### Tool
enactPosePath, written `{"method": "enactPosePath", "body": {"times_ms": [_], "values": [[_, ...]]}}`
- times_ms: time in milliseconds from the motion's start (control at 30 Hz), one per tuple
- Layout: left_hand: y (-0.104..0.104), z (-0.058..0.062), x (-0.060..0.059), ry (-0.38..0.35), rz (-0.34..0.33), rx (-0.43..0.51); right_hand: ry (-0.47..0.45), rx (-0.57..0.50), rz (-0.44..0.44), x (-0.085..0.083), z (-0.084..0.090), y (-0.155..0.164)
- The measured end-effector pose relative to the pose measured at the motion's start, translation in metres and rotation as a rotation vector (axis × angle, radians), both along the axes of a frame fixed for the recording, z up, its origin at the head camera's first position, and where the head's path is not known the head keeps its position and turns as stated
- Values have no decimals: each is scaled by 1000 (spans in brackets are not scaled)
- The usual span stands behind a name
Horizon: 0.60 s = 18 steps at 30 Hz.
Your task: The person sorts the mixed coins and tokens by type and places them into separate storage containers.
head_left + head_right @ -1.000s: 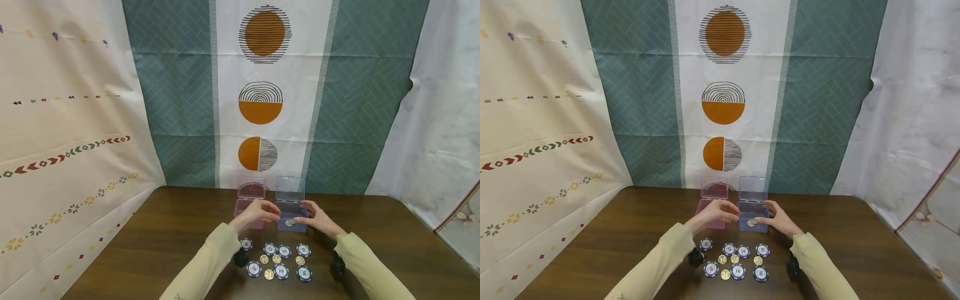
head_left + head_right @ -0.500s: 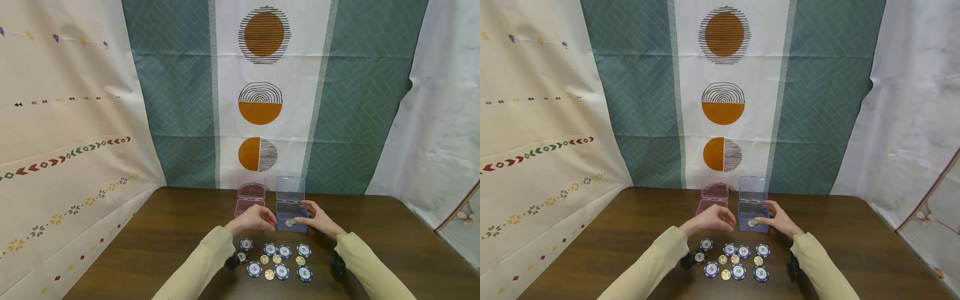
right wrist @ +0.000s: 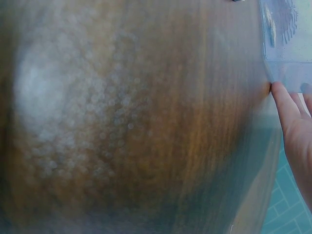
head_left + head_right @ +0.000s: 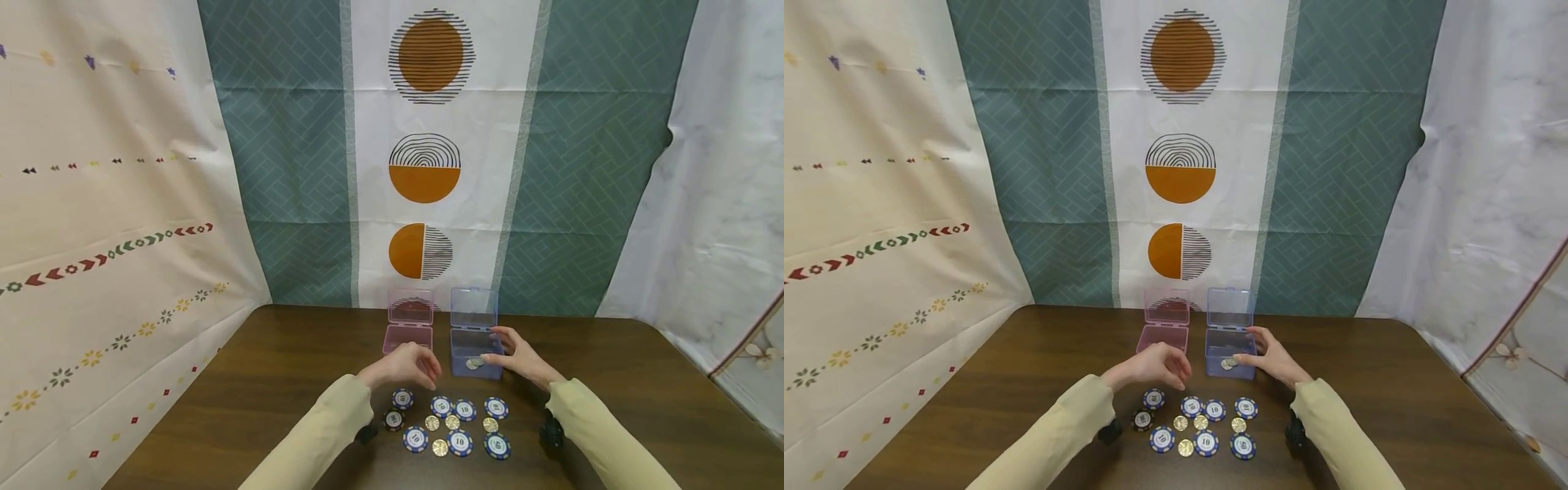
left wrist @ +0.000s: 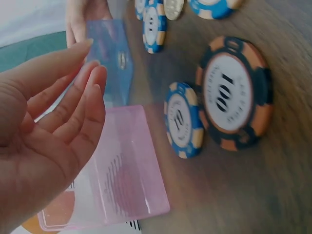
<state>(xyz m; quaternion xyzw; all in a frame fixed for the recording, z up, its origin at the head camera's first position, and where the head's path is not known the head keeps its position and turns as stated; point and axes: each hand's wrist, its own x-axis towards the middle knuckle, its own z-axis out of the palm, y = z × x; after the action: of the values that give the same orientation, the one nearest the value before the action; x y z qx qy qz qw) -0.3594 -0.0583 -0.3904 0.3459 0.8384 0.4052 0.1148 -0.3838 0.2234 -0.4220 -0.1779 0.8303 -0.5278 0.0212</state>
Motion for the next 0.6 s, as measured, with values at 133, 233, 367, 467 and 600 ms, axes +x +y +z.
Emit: {"method": "enactPosePath", "body": {"times_ms": [133, 233, 367, 467, 600], "values": [[-4, -3, 0, -35, -71, -6, -5, -18, -2, 4, 5, -1], [-6, -6, 0, -64, -139, -20, 7, -7, -3, -2, -2, 1], [-7, -8, 1, -86, -209, -21, 14, 14, -15, -11, -13, 5], [-6, -9, 2, -90, -234, -21, 8, 20, -23, -12, -14, 5], [-6, -13, 2, -40, -265, -69, 1, 17, -16, -5, -5, 2]]}}
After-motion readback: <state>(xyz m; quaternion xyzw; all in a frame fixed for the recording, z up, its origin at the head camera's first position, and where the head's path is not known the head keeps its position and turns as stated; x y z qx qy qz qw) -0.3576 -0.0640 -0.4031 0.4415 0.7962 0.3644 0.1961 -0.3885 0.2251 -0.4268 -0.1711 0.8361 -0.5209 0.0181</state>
